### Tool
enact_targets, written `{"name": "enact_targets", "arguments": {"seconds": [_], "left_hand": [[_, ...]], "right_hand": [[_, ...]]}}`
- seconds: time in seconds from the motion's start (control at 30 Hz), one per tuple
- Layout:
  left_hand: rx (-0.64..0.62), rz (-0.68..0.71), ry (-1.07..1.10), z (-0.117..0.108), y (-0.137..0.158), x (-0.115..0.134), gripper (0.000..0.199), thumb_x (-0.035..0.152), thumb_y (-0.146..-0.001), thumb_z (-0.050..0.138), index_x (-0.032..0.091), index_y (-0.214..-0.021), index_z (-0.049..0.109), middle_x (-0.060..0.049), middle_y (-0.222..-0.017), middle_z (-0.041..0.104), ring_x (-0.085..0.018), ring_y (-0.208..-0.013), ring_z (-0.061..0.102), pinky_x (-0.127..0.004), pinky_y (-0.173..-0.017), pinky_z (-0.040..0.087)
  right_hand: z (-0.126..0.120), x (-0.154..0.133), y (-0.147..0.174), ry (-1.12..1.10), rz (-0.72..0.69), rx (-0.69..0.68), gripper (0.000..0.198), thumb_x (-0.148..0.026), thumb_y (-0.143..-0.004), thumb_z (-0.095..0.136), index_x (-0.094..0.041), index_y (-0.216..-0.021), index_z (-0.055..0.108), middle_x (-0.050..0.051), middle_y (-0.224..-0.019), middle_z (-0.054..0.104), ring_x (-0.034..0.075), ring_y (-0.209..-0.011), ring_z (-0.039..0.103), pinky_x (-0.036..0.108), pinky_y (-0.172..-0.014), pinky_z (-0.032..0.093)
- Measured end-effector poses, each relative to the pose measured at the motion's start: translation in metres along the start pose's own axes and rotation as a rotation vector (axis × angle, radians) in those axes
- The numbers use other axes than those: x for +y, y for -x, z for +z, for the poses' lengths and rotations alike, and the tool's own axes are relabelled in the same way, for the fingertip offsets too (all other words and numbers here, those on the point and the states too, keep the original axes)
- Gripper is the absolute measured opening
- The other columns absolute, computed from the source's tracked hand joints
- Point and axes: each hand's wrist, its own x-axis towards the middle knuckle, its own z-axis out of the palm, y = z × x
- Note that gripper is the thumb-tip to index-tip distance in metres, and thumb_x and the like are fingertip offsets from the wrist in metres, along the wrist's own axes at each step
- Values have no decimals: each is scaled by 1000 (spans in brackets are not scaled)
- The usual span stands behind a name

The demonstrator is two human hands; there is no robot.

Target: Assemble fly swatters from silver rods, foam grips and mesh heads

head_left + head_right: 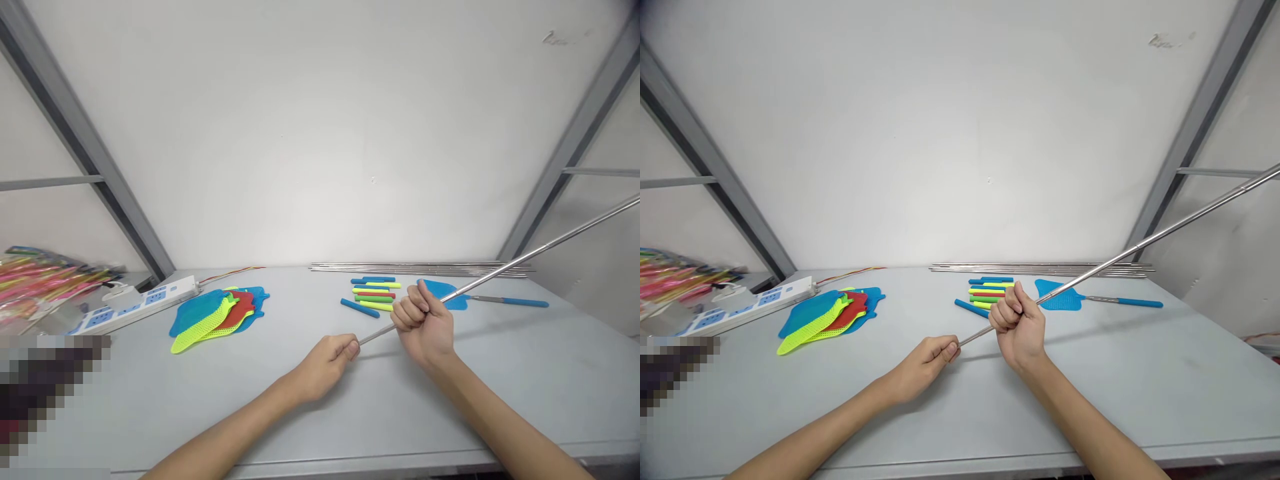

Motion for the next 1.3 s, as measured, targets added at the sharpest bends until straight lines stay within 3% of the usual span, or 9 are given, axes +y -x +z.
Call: {"name": "enact_targets", "arguments": {"seconds": [0.27, 0.5, 0.97, 1.3], "left_hand": [[-38, -18, 8, 1, 0, 1, 40, 45, -80, 13, 16, -60, 32, 4, -55, 28, -8, -54, 29, -20, -52, 29], [1, -23, -21, 2, 1, 2, 38, 44, -80, 15, 17, -61, 33, 4, -53, 29, -8, -51, 28, -21, -50, 26], [-84, -17, 258, 9, -2, -6, 38, 44, -80, 20, 15, -59, 33, 4, -55, 29, -6, -51, 26, -19, -48, 24], [-70, -28, 219, 8, -2, -7, 39, 45, -80, 20, 15, -59, 35, 4, -55, 31, -7, -52, 28, -19, -49, 25]], "right_hand": [[-3, 0, -2, -16, 29, -30, 37, -33, -77, 40, -17, -49, 23, -7, -41, 9, 6, -35, 12, 20, -34, 13], [-8, -3, -5, -48, 76, -75, 33, -30, -78, 39, -17, -50, 27, -7, -43, 12, 6, -36, 13, 19, -34, 15], [-3, 4, -2, -10, 51, -72, 32, -30, -79, 40, -17, -51, 30, -7, -43, 12, 5, -37, 12, 17, -33, 17], [-2, 6, -2, 6, 70, -90, 32, -30, -79, 37, -17, -51, 30, -7, -43, 12, 6, -37, 9, 18, -34, 14]]}}
